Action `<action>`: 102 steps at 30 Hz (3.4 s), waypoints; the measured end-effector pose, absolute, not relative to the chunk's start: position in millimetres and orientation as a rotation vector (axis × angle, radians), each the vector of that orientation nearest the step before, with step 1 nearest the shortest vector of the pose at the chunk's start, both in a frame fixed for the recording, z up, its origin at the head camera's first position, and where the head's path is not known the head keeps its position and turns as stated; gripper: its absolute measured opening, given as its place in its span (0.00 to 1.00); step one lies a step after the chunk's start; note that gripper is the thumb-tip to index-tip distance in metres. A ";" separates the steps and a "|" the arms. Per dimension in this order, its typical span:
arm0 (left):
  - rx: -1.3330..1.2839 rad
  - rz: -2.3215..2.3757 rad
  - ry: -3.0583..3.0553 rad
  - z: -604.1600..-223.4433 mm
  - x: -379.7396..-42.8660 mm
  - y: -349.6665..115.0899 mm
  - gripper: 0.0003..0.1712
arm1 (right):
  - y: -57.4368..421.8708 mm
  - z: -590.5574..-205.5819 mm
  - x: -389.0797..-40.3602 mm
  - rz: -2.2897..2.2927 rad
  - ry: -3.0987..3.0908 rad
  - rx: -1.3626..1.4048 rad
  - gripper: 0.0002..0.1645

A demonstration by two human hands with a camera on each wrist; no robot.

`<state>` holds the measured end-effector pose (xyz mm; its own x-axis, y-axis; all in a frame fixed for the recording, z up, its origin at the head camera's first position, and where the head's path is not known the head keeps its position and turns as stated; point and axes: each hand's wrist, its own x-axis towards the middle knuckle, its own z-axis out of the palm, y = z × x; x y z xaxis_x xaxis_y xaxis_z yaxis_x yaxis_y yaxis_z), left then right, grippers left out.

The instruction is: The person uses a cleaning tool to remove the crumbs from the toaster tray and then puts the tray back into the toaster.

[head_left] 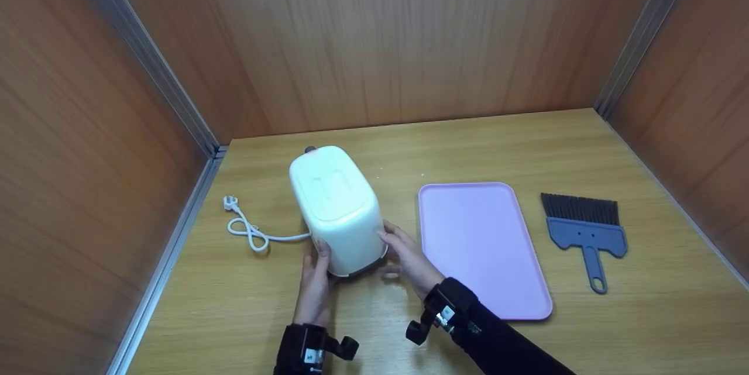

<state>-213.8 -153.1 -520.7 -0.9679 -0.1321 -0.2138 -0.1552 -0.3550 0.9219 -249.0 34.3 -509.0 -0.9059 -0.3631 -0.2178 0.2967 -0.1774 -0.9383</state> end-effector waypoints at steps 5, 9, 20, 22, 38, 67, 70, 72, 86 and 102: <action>-0.351 2.579 1.732 -519.5 -214.9 -153.2 0.47 | 35.9 -509.8 -249.1 -2.131 1.671 -0.076 0.43; -0.366 2.570 1.748 -516.0 -215.1 -153.4 0.47 | 37.3 -511.5 -248.4 -2.134 1.669 -0.090 0.41; -0.384 2.532 1.770 -506.7 -215.8 -152.7 0.46 | 34.3 -521.5 -229.7 -2.249 1.592 0.126 0.53; -0.380 2.542 1.761 -506.8 -216.1 -152.0 0.45 | 30.4 -524.1 -224.4 -2.280 1.494 0.154 0.53; -0.322 2.609 1.716 -508.6 -215.1 -150.5 0.38 | 0.1 -551.0 -216.4 -2.305 1.235 0.140 0.30; -0.334 2.572 1.795 -512.0 -215.7 -151.0 0.44 | -6.4 -558.4 -217.0 -2.322 1.319 0.174 0.16; -0.345 2.578 1.786 -512.8 -215.6 -150.8 0.45 | -7.3 -558.8 -216.7 -2.320 1.327 0.172 0.16; -0.348 2.581 1.779 -513.3 -215.5 -150.9 0.45 | -7.8 -558.9 -216.4 -2.321 1.326 0.170 0.16; -0.369 2.623 1.734 -510.9 -217.1 -148.7 0.45 | -7.0 -557.9 -217.8 -2.320 1.324 0.153 0.16; -0.405 2.569 1.767 -507.6 -216.4 -149.0 0.47 | -7.3 -557.3 -217.6 -2.333 1.312 0.158 0.14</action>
<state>-216.4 -149.0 -507.6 -0.9668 -0.1470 -0.2088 -0.1424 -0.3684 0.9187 -217.6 -7.3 -557.3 -0.8895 -0.3316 -0.3144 0.4409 -0.4423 -0.7810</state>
